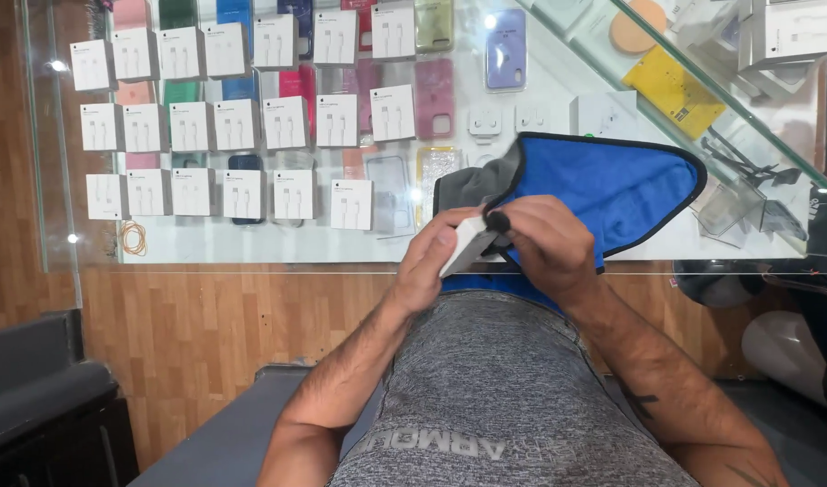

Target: Organizing and cleaning small white accessory boxes on a glass display counter in a mobile repair shop.

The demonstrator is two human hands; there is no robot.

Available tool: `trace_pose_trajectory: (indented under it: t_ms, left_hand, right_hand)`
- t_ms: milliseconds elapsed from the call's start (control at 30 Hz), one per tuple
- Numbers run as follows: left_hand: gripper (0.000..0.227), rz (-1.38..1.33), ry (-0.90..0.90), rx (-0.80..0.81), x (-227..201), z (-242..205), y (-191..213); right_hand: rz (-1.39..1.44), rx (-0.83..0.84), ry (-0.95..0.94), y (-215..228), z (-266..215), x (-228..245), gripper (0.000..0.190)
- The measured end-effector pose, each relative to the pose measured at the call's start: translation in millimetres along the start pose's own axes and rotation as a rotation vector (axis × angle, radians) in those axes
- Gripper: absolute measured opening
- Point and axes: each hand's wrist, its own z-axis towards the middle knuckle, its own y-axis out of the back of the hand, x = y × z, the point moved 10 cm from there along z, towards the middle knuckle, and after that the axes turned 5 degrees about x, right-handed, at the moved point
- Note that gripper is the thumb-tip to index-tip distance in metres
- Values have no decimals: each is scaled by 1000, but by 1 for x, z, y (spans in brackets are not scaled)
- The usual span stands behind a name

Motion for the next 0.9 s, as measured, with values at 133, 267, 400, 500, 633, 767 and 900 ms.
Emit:
trace_pose_trajectory:
  t_ms: [133, 267, 400, 500, 633, 767, 900]
  left_hand:
    - [50, -185, 8, -66, -18, 1, 1]
    - [59, -266, 68, -80, -3, 9, -9]
    - [72, -351, 94, -136, 16, 18, -8]
    - [52, -414, 31, -190, 5, 19, -3]
    - [53, -527, 7, -254, 13, 19, -3]
    - [46, -643, 13, -309, 26, 22, 1]
    - [42, -570, 53, -348, 32, 22, 19]
  right_hand:
    - [16, 8, -239, 11, -46, -48, 4]
    - [252, -208, -525, 28, -66, -67, 14]
    - [129, 15, -189, -8, 2, -3, 15]
    - [-2, 49, -80, -9, 13, 9, 19]
    - [-58, 54, -27, -15, 10, 15, 24]
    - [-99, 47, 22, -23, -6, 9, 17]
    - [-94, 105, 62, -41, -25, 20, 13]
